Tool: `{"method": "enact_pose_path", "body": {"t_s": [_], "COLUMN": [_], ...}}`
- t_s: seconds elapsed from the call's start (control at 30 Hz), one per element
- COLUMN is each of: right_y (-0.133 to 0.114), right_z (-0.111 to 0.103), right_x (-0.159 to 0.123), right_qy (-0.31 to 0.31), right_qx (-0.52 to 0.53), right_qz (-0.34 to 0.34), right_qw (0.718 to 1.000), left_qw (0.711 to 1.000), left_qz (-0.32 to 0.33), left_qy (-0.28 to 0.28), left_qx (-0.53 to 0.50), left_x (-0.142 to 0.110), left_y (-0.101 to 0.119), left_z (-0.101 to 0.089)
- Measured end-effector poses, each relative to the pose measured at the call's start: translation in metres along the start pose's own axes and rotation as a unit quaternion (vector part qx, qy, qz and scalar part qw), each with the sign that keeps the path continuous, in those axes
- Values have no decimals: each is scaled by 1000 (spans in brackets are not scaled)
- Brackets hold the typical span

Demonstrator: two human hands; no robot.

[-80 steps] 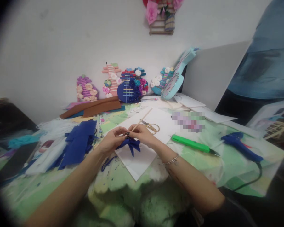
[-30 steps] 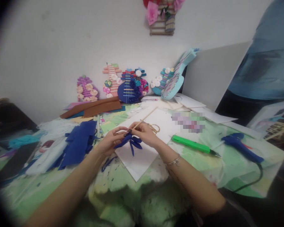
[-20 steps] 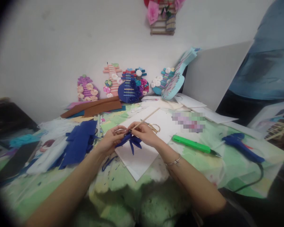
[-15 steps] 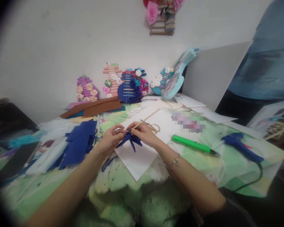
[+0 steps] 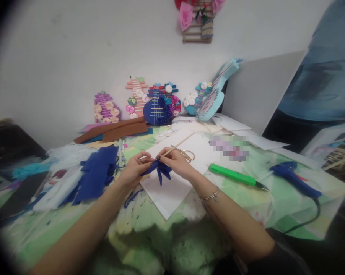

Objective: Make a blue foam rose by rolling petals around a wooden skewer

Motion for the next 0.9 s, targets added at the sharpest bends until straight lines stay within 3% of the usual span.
{"method": "enact_pose_path", "body": {"t_s": [0.23,0.67,0.9], "right_y": [-1,1,4], "right_z": [-2,-2,0], "right_x": [0,-1,2], "right_qy": [15,-9,-7], "right_qx": [47,74,79], "right_qz": [5,-23,-6], "right_qw": [999,997,997], "left_qw": [998,999,999], "left_qz": [-57,-3,32], "left_qy": [-32,-47,-36], "left_qx": [-26,-7,14], "left_x": [-2,-5,-5], "left_y": [5,5,6], "left_z": [1,5,7]}}
Point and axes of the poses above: each hand's wrist, its own x-axis towards the middle knuckle, its own z-axis out of the palm, y = z × x, the point moved 2 cm from there along x, towards the middle knuckle, and after that the axes turned 12 degrees about -x, right-handed, at the moved point
